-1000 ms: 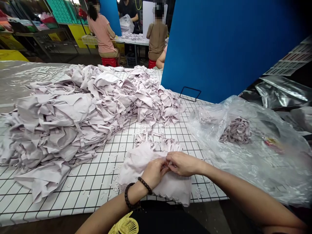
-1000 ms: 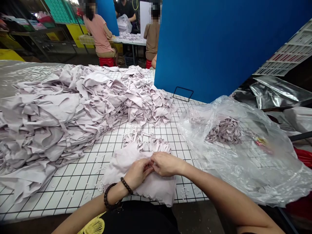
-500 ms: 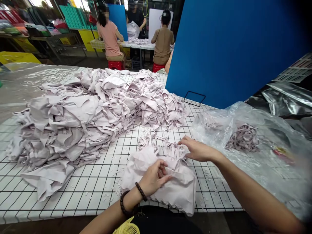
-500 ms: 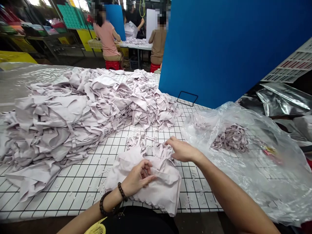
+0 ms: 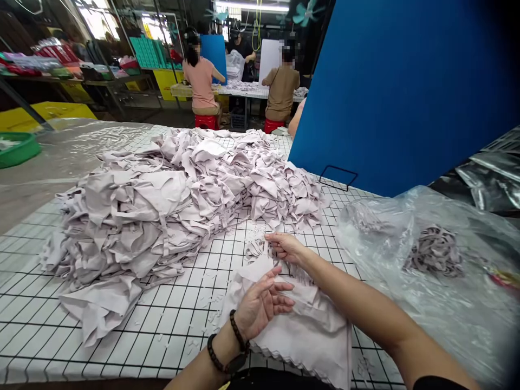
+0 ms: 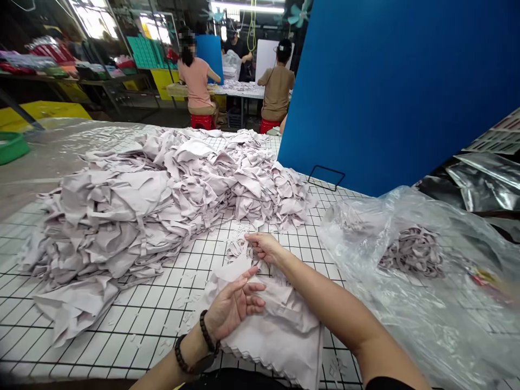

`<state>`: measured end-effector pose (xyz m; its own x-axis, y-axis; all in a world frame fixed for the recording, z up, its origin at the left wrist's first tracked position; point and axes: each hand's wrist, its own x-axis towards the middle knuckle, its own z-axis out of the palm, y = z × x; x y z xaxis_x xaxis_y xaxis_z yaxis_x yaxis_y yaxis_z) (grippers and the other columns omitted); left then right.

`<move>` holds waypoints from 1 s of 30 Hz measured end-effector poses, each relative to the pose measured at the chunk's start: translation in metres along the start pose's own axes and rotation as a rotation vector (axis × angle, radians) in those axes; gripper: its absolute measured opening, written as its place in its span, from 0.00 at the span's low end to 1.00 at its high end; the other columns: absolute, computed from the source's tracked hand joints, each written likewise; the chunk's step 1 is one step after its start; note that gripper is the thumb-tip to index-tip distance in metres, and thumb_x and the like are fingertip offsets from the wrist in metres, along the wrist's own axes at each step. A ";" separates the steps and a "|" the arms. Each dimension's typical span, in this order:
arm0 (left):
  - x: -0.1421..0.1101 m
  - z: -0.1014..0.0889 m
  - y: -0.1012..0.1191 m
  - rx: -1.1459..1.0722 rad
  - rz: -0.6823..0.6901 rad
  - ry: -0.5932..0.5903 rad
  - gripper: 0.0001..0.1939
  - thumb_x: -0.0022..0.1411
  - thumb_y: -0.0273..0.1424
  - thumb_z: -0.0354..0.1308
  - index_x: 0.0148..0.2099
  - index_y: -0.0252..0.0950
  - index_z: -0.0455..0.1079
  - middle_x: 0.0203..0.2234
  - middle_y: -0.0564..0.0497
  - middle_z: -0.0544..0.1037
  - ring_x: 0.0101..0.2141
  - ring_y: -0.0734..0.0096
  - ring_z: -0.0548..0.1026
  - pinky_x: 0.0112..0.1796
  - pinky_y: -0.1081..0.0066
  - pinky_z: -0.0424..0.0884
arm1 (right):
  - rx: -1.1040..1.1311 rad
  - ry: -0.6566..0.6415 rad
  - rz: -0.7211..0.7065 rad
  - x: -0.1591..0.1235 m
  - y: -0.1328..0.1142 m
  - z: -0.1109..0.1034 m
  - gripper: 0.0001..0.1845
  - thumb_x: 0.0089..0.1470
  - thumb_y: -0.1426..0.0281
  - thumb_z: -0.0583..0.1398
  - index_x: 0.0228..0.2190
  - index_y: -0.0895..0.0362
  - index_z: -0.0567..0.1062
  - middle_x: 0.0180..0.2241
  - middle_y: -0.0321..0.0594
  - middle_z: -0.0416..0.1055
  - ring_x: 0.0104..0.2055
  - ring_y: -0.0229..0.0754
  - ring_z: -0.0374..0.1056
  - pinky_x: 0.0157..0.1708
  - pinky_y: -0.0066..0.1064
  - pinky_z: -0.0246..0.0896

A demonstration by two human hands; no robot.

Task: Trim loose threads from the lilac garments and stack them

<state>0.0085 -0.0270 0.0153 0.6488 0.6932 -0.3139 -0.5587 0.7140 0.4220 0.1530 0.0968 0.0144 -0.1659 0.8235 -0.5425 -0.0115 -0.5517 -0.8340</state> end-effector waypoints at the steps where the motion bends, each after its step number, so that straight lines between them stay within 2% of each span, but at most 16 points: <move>1: 0.001 -0.001 0.000 -0.015 -0.009 -0.004 0.25 0.62 0.36 0.51 0.60 0.38 0.51 0.41 0.45 0.74 0.33 0.66 0.77 0.38 0.64 0.69 | 0.050 -0.015 -0.015 -0.002 -0.003 -0.003 0.16 0.44 0.63 0.63 0.23 0.56 0.61 0.13 0.22 0.48 0.13 0.26 0.37 0.11 0.21 0.30; 4: 0.001 -0.003 0.000 -0.038 -0.023 -0.005 0.27 0.62 0.36 0.51 0.61 0.37 0.50 0.41 0.44 0.74 0.32 0.66 0.77 0.37 0.65 0.69 | 0.168 -0.038 -0.068 -0.004 -0.014 -0.008 0.15 0.46 0.63 0.62 0.24 0.55 0.60 0.15 0.22 0.46 0.14 0.27 0.37 0.10 0.21 0.31; 7: 0.001 -0.004 0.000 -0.051 -0.019 -0.002 0.27 0.62 0.35 0.52 0.61 0.37 0.50 0.40 0.44 0.74 0.31 0.67 0.77 0.37 0.65 0.69 | 0.239 -0.045 -0.124 -0.001 -0.028 -0.013 0.13 0.47 0.62 0.62 0.29 0.56 0.65 0.15 0.22 0.44 0.14 0.28 0.36 0.10 0.20 0.31; 10: 0.000 -0.004 0.000 -0.054 -0.017 0.000 0.28 0.61 0.36 0.53 0.61 0.37 0.51 0.40 0.45 0.75 0.31 0.68 0.77 0.36 0.66 0.68 | 0.289 -0.029 -0.200 0.003 -0.047 -0.022 0.14 0.48 0.62 0.61 0.35 0.56 0.68 0.15 0.23 0.47 0.14 0.28 0.37 0.11 0.20 0.32; 13: 0.001 -0.005 -0.001 -0.047 -0.020 0.001 0.29 0.60 0.36 0.54 0.61 0.38 0.51 0.39 0.45 0.75 0.31 0.68 0.76 0.36 0.66 0.68 | 0.247 0.016 -0.306 0.001 -0.065 -0.027 0.17 0.46 0.61 0.63 0.37 0.57 0.71 0.16 0.24 0.51 0.14 0.27 0.39 0.11 0.21 0.33; 16: 0.001 -0.006 -0.001 -0.061 -0.028 0.005 0.29 0.60 0.37 0.54 0.61 0.38 0.51 0.38 0.46 0.76 0.30 0.68 0.76 0.36 0.66 0.68 | -0.002 0.097 -0.431 -0.014 -0.069 -0.021 0.18 0.45 0.57 0.63 0.34 0.58 0.74 0.17 0.28 0.57 0.15 0.28 0.43 0.13 0.24 0.35; 19: 0.000 -0.004 0.002 -0.136 -0.024 -0.017 0.28 0.62 0.43 0.50 0.60 0.36 0.55 0.37 0.45 0.76 0.31 0.66 0.76 0.38 0.65 0.68 | -0.464 0.156 -0.672 -0.038 -0.058 -0.012 0.16 0.52 0.56 0.59 0.34 0.56 0.76 0.22 0.36 0.66 0.21 0.33 0.55 0.18 0.26 0.47; 22: -0.002 0.000 0.008 -0.184 0.023 -0.035 0.31 0.62 0.50 0.45 0.58 0.33 0.59 0.41 0.42 0.75 0.34 0.64 0.76 0.40 0.63 0.68 | -1.048 0.044 -0.900 -0.065 -0.040 -0.010 0.16 0.58 0.62 0.53 0.41 0.53 0.76 0.26 0.40 0.69 0.28 0.38 0.60 0.27 0.29 0.52; 24: -0.003 0.003 0.012 -0.168 0.048 -0.014 0.32 0.61 0.52 0.44 0.56 0.32 0.61 0.44 0.39 0.74 0.36 0.64 0.76 0.41 0.63 0.69 | -1.323 -0.050 -0.972 -0.077 -0.028 -0.013 0.18 0.60 0.65 0.51 0.48 0.51 0.73 0.26 0.41 0.69 0.30 0.38 0.61 0.29 0.30 0.51; 27: -0.002 0.005 0.013 -0.050 0.053 0.056 0.27 0.62 0.48 0.50 0.54 0.32 0.64 0.44 0.40 0.74 0.35 0.67 0.76 0.39 0.68 0.71 | -1.481 -0.064 -1.018 -0.084 -0.016 -0.021 0.19 0.61 0.67 0.50 0.52 0.51 0.69 0.27 0.41 0.69 0.30 0.38 0.61 0.30 0.30 0.50; 30: 0.000 0.003 0.008 0.117 0.057 0.138 0.19 0.59 0.40 0.58 0.47 0.31 0.66 0.38 0.43 0.76 0.30 0.72 0.77 0.32 0.73 0.72 | -1.524 -0.007 -1.035 -0.083 -0.010 -0.028 0.21 0.60 0.69 0.49 0.53 0.49 0.67 0.28 0.40 0.70 0.30 0.38 0.61 0.30 0.30 0.49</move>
<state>0.0060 -0.0216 0.0214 0.5360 0.7451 -0.3968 -0.5235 0.6621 0.5362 0.1941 0.0374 0.0648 -0.6782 0.7119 0.1823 0.6958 0.7019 -0.1524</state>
